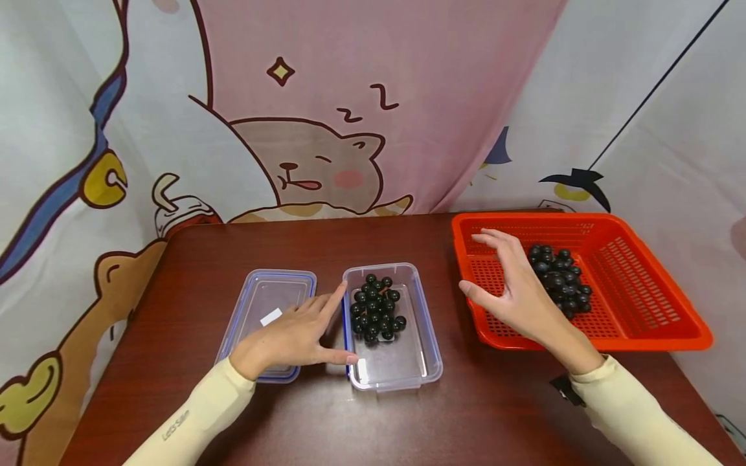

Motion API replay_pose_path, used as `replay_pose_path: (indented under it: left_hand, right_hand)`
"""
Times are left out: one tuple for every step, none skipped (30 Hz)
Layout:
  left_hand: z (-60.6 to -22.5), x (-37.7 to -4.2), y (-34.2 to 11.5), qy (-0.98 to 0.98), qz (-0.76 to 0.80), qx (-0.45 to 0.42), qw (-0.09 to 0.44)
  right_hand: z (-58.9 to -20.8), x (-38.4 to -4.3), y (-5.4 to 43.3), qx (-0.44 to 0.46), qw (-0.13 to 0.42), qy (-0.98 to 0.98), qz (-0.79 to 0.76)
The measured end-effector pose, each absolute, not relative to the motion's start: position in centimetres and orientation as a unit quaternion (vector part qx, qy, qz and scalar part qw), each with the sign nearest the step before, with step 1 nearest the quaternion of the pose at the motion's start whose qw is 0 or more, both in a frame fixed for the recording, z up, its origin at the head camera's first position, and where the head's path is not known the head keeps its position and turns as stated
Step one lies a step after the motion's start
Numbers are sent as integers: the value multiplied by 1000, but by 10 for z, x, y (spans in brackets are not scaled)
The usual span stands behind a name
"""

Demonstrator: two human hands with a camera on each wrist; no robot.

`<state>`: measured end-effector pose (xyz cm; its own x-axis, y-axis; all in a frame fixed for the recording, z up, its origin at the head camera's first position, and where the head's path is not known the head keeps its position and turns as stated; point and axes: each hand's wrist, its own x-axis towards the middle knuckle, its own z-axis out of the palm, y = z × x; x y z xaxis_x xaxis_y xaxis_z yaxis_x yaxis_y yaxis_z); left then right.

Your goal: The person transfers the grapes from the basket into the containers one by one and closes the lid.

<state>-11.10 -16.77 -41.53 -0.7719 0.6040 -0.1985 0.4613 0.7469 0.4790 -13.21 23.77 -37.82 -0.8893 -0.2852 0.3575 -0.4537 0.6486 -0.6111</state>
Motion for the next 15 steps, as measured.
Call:
replay_pose_path:
  left_hand:
    - [-416,-111,-168,918,206,289,174]
    - [-416,-111,-168,918,207,287,176]
    - [-416,-111,-168,918,208,286,178]
    - [-416,-111,-168,919,208,285,178]
    - [-416,-111,-168,919,209,284,178]
    - [-416,-111,-168,919,208,284,178]
    - [-416,-111,-168,919,208,283,177]
    - [-416,-111,-168,920,207,283,177]
    - [-416,-110,-168,920,206,283,176]
    - [-417,-110,-168,920,206,283,175]
    - [-417,-110,-168,920,206,283,175]
    - [-417,-110,-168,921,205,282,175]
    - [-417,-110,-168,920,207,281,176]
    - [-417,-110,-168,920,208,280,178]
    - [-417,-110,-168,920,209,279,179]
  right_hand:
    - [-379,-134,242,202,114,-903,362]
    - [-380,-135,247,197,111,-904,362]
    - [-381,-137,251,194,110,-905,361]
    - [-382,-138,255,189,108,-907,361]
    - [-382,-139,259,185,107,-908,360]
    - [-383,-140,263,182,107,-909,359]
    - [-384,-141,266,179,107,-910,358]
    - [-384,-142,270,176,107,-911,359]
    - [-385,-143,273,174,108,-911,357]
    - [-386,-143,275,171,108,-912,356]
    - [-387,-144,278,169,109,-913,355]
    - [-388,-145,281,167,110,-913,355]
    - [-388,-145,284,166,111,-913,355]
    - [-390,-146,287,166,112,-913,355]
    - [-391,-147,289,165,112,-914,353]
